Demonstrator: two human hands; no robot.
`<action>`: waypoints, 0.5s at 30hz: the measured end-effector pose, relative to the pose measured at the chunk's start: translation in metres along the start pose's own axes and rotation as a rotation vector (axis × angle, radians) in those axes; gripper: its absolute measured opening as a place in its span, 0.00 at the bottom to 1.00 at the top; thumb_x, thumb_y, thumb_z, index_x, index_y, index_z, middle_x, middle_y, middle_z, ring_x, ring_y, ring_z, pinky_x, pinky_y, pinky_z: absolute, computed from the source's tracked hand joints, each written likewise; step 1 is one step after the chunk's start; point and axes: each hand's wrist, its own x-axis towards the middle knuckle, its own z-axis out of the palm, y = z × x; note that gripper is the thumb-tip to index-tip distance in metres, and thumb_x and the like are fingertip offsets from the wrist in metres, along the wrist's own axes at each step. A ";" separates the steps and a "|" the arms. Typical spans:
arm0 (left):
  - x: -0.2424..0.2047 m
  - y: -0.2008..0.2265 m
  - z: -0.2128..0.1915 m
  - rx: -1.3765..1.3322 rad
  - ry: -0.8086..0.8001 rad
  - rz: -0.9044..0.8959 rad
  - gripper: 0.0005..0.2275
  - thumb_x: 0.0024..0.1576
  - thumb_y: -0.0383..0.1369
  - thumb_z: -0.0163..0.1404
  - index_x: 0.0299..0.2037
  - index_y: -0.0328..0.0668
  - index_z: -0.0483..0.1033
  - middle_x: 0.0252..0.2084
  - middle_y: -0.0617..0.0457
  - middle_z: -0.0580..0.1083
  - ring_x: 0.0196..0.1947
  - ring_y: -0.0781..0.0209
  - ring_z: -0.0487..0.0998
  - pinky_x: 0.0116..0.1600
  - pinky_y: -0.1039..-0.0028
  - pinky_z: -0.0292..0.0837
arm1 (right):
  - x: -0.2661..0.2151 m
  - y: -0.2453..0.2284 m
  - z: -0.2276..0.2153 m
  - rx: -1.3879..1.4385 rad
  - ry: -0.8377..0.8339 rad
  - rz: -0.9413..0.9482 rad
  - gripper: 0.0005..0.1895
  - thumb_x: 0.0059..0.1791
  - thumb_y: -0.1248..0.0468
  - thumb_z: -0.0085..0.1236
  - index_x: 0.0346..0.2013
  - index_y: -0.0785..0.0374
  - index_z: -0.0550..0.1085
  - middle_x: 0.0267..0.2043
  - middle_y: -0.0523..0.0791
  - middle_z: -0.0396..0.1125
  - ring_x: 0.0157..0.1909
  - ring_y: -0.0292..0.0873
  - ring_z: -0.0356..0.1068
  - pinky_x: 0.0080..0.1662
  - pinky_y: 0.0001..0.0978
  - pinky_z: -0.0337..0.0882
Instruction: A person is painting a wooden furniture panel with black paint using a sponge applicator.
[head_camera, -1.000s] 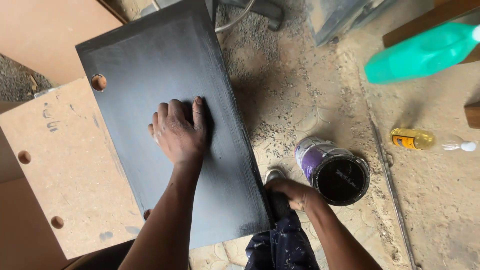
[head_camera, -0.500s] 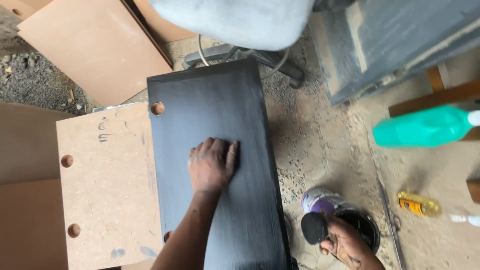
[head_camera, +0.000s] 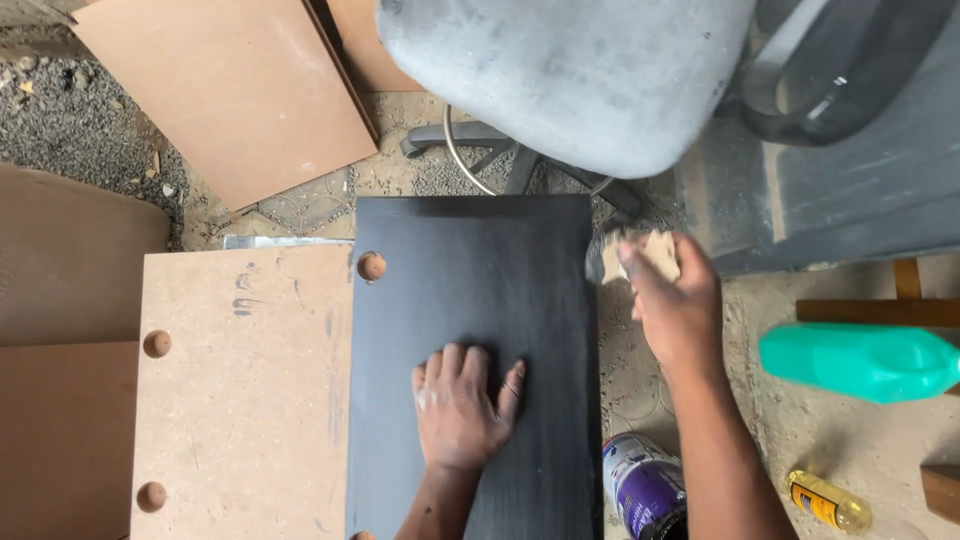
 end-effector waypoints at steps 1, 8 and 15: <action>0.001 -0.002 0.000 -0.006 -0.017 0.002 0.18 0.59 0.50 0.52 0.29 0.43 0.75 0.32 0.50 0.69 0.33 0.51 0.69 0.48 0.61 0.62 | 0.005 -0.013 0.015 -0.296 0.114 -0.183 0.16 0.51 0.59 0.60 0.48 0.64 0.72 0.38 0.47 0.70 0.31 0.38 0.65 0.31 0.32 0.66; 0.003 -0.016 0.005 -0.081 -0.092 0.019 0.18 0.58 0.50 0.54 0.26 0.47 0.71 0.30 0.50 0.65 0.31 0.51 0.66 0.43 0.61 0.60 | 0.072 -0.027 0.081 -0.884 0.290 -0.362 0.16 0.53 0.54 0.55 0.42 0.65 0.68 0.31 0.52 0.70 0.31 0.59 0.68 0.40 0.51 0.67; 0.000 -0.034 0.018 -0.178 -0.186 0.086 0.17 0.61 0.49 0.52 0.31 0.45 0.74 0.34 0.46 0.68 0.32 0.47 0.66 0.43 0.57 0.59 | 0.047 -0.034 0.211 -0.897 0.123 -0.148 0.10 0.54 0.59 0.54 0.45 0.64 0.72 0.39 0.50 0.72 0.35 0.48 0.74 0.37 0.44 0.72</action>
